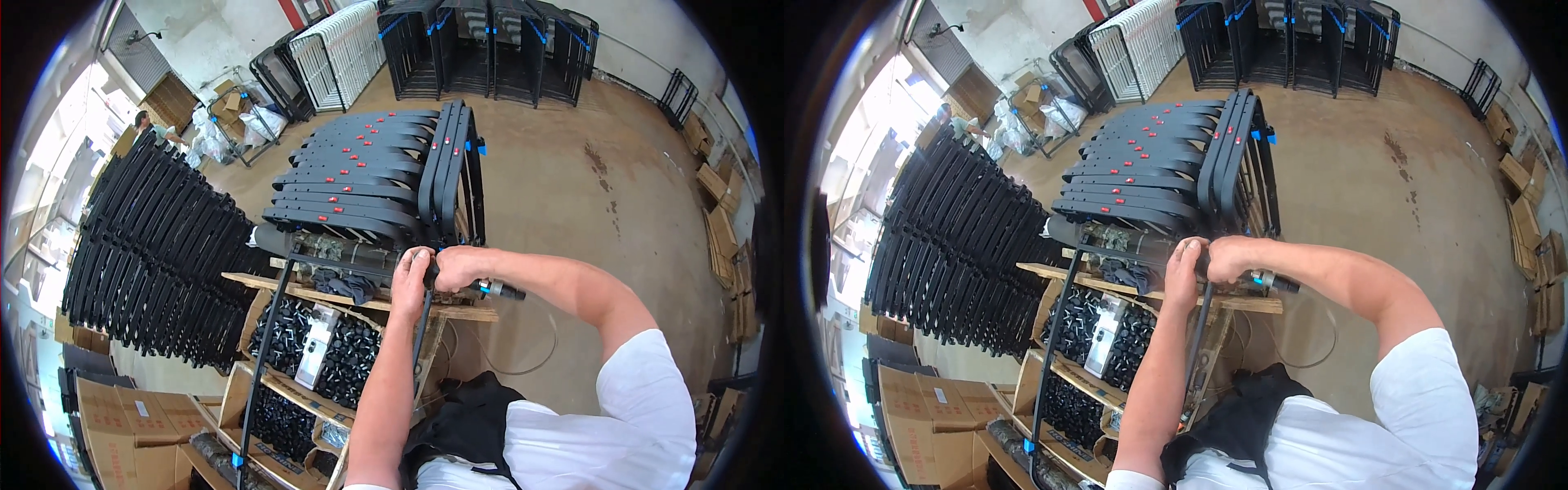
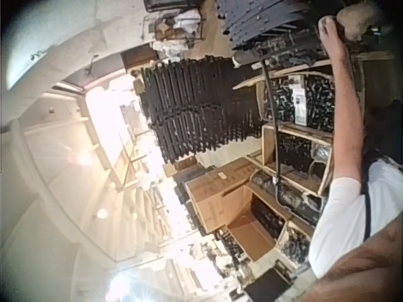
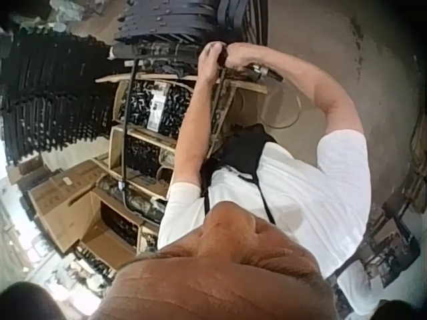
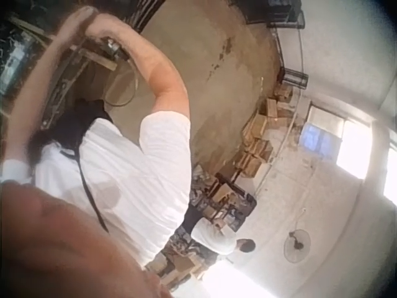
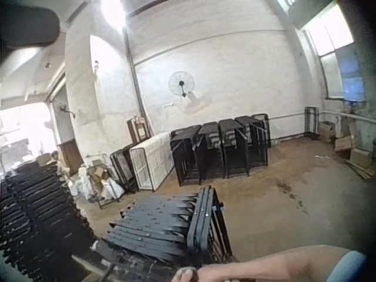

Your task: The worker is assembling office chair backrests by placing components onto a frame and preparing fasteners in a manufacturing facility.

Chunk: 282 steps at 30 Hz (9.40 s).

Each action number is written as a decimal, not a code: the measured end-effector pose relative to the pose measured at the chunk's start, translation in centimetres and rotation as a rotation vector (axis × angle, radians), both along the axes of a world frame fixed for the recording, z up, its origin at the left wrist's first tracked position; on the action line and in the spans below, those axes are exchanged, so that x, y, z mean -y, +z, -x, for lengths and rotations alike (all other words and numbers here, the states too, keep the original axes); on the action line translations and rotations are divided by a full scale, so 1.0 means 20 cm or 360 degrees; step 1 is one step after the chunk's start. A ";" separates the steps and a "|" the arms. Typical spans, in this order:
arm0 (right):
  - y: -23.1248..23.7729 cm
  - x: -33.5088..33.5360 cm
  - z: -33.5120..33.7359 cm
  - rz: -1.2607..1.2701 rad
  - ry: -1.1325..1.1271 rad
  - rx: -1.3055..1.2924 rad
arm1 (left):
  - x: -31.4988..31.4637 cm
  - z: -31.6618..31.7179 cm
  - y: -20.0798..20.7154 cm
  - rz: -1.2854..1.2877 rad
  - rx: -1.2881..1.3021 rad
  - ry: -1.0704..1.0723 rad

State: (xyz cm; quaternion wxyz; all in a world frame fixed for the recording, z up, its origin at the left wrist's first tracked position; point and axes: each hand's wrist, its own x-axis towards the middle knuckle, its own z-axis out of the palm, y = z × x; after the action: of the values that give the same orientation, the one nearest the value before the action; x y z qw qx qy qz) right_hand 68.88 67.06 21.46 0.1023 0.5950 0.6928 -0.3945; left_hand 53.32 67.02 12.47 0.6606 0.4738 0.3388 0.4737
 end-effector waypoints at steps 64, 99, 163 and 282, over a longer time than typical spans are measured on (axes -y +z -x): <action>-0.03 -1.53 1.76 -0.0037 0.0493 -0.0094 | -1.31 1.60 -0.09 0.0225 0.0066 0.1035; 0.18 -0.08 2.90 -0.0445 0.1238 -0.0103 | 0.29 2.64 0.12 0.0080 0.0173 0.1715; 0.30 0.71 1.94 -0.0146 0.0965 0.0343 | 1.06 1.72 0.11 0.0231 0.0238 0.0946; -0.80 1.55 3.29 -0.0621 0.1936 -0.0356 | 2.17 3.03 -0.71 0.1127 -0.0880 0.2169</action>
State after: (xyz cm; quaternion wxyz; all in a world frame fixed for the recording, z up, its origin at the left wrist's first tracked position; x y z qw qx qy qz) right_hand 3.01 35.98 5.40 0.1248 0.0592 0.9715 -0.1924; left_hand -7.25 23.58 -1.67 0.2305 0.0264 0.8330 0.5023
